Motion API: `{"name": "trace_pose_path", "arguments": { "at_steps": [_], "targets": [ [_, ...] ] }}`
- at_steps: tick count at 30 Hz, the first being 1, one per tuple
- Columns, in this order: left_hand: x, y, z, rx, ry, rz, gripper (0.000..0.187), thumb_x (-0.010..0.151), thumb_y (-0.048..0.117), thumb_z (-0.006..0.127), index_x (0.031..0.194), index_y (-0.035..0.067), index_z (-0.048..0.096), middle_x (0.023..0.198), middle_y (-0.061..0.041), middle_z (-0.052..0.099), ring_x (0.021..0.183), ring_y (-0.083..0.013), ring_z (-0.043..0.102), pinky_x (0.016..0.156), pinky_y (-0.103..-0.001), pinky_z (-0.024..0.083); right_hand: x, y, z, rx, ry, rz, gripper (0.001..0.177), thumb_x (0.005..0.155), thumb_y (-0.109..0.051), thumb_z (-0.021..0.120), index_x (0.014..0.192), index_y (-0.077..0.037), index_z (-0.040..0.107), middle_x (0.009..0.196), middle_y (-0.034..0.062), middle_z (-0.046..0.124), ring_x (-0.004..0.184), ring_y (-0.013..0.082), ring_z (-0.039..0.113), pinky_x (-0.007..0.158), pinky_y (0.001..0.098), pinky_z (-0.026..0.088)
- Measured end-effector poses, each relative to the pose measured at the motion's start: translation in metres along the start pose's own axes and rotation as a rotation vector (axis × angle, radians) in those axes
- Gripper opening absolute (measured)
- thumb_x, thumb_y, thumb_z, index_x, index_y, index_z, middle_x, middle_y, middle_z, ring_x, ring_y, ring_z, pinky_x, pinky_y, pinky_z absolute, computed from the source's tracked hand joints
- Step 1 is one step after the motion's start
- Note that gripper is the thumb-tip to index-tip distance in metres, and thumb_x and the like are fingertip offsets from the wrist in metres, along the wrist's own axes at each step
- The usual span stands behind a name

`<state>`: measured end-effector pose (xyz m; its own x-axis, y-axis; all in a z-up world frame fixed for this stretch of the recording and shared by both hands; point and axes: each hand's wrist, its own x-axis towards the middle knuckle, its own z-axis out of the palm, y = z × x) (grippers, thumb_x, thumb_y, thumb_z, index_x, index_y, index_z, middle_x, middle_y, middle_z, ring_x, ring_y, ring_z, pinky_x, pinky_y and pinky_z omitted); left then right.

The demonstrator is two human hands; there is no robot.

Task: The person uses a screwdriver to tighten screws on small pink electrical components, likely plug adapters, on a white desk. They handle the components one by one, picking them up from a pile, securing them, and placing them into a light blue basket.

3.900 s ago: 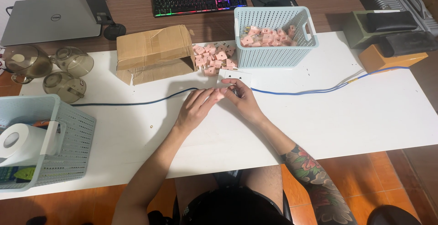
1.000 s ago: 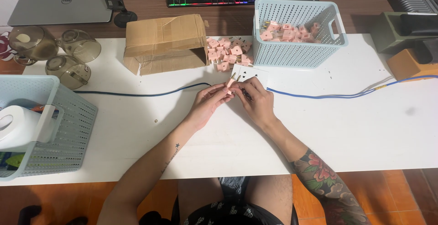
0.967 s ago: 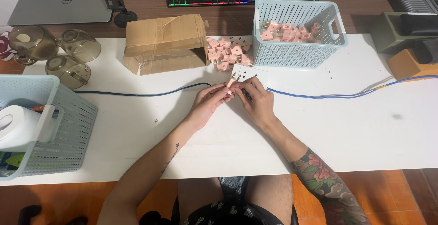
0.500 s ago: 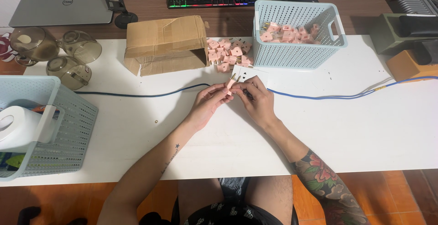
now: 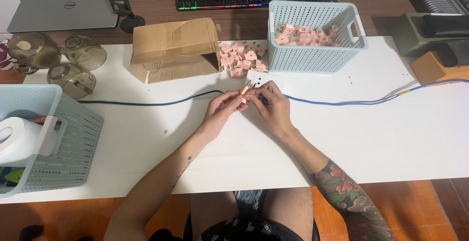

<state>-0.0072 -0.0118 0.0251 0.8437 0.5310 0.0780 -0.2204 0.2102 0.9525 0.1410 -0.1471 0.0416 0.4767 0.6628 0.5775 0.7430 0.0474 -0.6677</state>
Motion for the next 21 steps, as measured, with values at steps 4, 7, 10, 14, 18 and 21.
{"name": "trace_pose_path", "arguments": {
  "at_steps": [4,7,10,14,18,21],
  "targets": [
    [0.001,-0.005,-0.001,0.010,0.004,-0.006,0.042,0.114,0.027,0.074,0.141,-0.004,0.073,0.120,-0.018,0.081,0.115,-0.0224,0.081,0.110,-0.036,0.063,-0.002,0.011,0.002,0.038,-0.006,-0.004,0.013,0.104,-0.021,0.088,0.108,-0.009,0.089,0.087,0.0010,0.059,0.070,0.0144,0.061,0.067,0.0277,0.050],
    [0.002,-0.009,-0.002,0.008,-0.014,-0.012,0.041,0.115,0.027,0.072,0.142,-0.004,0.072,0.121,-0.019,0.080,0.116,-0.0235,0.080,0.111,-0.037,0.062,-0.004,0.013,0.002,0.044,0.009,-0.019,0.012,0.106,-0.021,0.086,0.107,-0.010,0.089,0.087,0.0003,0.059,0.070,0.0146,0.062,0.066,0.0273,0.050],
    [0.001,-0.007,-0.002,-0.035,-0.009,-0.023,0.041,0.115,0.025,0.071,0.143,-0.006,0.071,0.119,-0.017,0.079,0.116,-0.0232,0.080,0.112,-0.036,0.061,-0.004,0.011,0.002,0.021,-0.006,-0.045,0.012,0.105,-0.021,0.086,0.108,-0.010,0.089,0.087,0.0008,0.059,0.069,0.0168,0.064,0.065,0.0283,0.051],
    [-0.001,0.001,0.000,0.048,-0.005,0.012,0.042,0.114,0.027,0.073,0.142,-0.004,0.073,0.120,-0.017,0.081,0.117,-0.0219,0.081,0.111,-0.037,0.062,-0.006,0.007,0.001,-0.085,-0.004,-0.082,0.010,0.105,-0.020,0.086,0.108,-0.011,0.088,0.089,0.0017,0.060,0.072,0.0204,0.067,0.067,0.0302,0.054],
    [-0.003,0.005,0.001,0.050,-0.006,0.029,0.042,0.114,0.027,0.073,0.141,-0.005,0.073,0.119,-0.017,0.082,0.116,-0.0215,0.081,0.111,-0.036,0.063,-0.004,0.007,0.002,-0.024,-0.001,-0.004,0.011,0.104,-0.020,0.088,0.107,-0.009,0.087,0.089,0.0025,0.058,0.075,0.0188,0.065,0.068,0.0310,0.054],
    [0.002,-0.007,-0.005,0.048,-0.002,0.035,0.039,0.114,0.025,0.074,0.140,-0.004,0.074,0.119,-0.018,0.082,0.115,-0.0207,0.080,0.110,-0.036,0.063,0.000,0.011,0.005,0.094,0.009,0.134,0.023,0.099,-0.023,0.094,0.112,-0.009,0.082,0.091,0.0026,0.057,0.081,0.0184,0.062,0.073,0.0336,0.056]
  ]
}}
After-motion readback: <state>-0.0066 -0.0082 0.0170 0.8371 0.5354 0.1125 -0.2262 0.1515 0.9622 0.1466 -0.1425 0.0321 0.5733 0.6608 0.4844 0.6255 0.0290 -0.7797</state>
